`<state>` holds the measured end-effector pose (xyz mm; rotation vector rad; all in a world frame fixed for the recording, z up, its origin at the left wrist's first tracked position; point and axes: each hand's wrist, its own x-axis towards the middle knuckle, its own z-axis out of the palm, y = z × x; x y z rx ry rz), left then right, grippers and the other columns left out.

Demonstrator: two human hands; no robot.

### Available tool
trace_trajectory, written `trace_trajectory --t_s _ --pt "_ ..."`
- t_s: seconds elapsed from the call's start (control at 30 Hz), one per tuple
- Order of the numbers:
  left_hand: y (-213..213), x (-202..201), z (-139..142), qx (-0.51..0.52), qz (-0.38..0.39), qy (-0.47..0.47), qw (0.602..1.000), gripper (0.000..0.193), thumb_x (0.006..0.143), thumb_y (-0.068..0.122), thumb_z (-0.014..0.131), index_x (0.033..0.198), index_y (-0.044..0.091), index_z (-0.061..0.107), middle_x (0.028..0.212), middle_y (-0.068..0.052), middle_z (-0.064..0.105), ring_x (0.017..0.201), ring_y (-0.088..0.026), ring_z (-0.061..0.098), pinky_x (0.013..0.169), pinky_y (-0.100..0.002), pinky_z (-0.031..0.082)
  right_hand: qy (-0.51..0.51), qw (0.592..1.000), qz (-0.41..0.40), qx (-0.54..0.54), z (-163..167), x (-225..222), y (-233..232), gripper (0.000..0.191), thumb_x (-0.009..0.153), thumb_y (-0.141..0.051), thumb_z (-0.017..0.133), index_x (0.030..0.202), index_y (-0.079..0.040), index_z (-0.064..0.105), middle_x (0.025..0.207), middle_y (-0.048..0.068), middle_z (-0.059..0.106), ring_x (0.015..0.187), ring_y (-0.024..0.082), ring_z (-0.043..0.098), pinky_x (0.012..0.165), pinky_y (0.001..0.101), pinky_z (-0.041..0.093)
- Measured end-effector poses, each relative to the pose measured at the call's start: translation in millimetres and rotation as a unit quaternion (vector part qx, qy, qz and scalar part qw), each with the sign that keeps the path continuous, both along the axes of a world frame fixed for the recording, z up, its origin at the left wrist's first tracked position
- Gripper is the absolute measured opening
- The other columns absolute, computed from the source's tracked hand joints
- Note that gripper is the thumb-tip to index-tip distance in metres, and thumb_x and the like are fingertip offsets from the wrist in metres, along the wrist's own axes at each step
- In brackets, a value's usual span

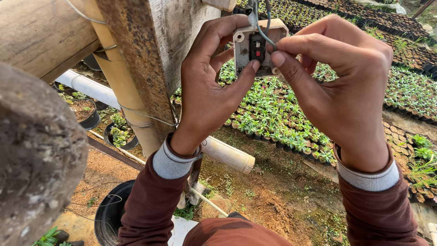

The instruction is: The person holds a small white electrical switch box attached to a wooden post and repeatedly opens and closes it while manipulating the internal wires and switch mechanism. The person adjusts the wires and switch components with both hands throughout the clip.

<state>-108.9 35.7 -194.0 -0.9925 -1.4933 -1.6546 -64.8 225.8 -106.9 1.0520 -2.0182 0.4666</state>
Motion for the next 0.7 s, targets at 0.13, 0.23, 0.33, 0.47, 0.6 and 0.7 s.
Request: trace_trajectory --t_s 0.13,0.23,0.33,0.47,0.6,0.7 --pt "-0.4 5.2 0.7 0.028 -0.091 -0.052 0.994 0.04 0.11 -0.005 0.071 0.143 0.005 0.051 0.136 -0.002 0.055 0.128 -0.014 0.058 0.111 -0.031 0.06 -0.046 0.998 0.025 -0.034 0.7 1.6 -5.2 0.009 0.103 0.006 0.081 0.109 0.006 0.075 0.102 0.013 0.066 0.08 0.011 0.063 0.067 0.0226 0.049" --pt "-1.4 4.8 1.6 0.052 -0.13 -0.075 0.987 0.035 0.111 -0.004 0.067 0.141 0.004 0.051 0.133 -0.002 0.056 0.128 -0.015 0.058 0.112 -0.034 0.063 -0.061 0.996 0.037 -0.045 -0.4 -0.8 -6.2 0.008 0.105 0.004 0.081 0.111 0.005 0.075 0.102 0.01 0.064 0.085 0.01 0.062 0.071 0.0215 0.05" --pt "-3.2 2.6 2.3 0.05 -0.142 -0.071 0.986 0.033 0.111 -0.004 0.066 0.14 0.004 0.051 0.132 -0.002 0.057 0.126 -0.014 0.059 0.112 -0.033 0.063 -0.106 0.99 0.055 -0.071 -0.5 -2.4 -6.7 0.008 0.106 0.002 0.079 0.112 0.003 0.074 0.103 0.007 0.062 0.088 0.009 0.062 0.076 0.0207 0.052" --pt "-4.3 0.6 0.0 0.059 -0.17 -0.08 0.981 0.03 0.112 -0.006 0.066 0.136 0.004 0.051 0.13 -0.002 0.058 0.125 -0.013 0.057 0.109 -0.031 0.057 -0.191 0.969 0.086 -0.128 1.3 -2.4 -10.1 0.009 0.104 -0.003 0.076 0.112 0.0 0.074 0.107 0.003 0.061 0.095 0.007 0.062 0.08 0.0185 0.055" --pt "-3.9 -2.6 -2.3 0.066 -0.165 -0.069 0.982 0.026 0.115 -0.006 0.067 0.134 0.004 0.053 0.128 -0.003 0.061 0.125 -0.012 0.058 0.108 -0.03 0.056 -0.195 0.968 0.086 -0.131 3.8 -2.1 -15.2 0.008 0.103 -0.003 0.076 0.111 0.0 0.074 0.106 0.003 0.062 0.093 0.007 0.062 0.08 0.0184 0.055" --pt "-5.3 -2.9 -4.0 0.068 -0.158 -0.054 0.984 0.026 0.116 -0.007 0.068 0.133 0.005 0.053 0.124 -0.003 0.06 0.125 -0.011 0.058 0.109 -0.029 0.055 -0.191 0.969 0.081 -0.131 4.1 -1.7 -18.1 0.008 0.102 -0.003 0.076 0.11 0.0 0.074 0.105 0.003 0.062 0.094 0.007 0.061 0.078 0.018 0.054"
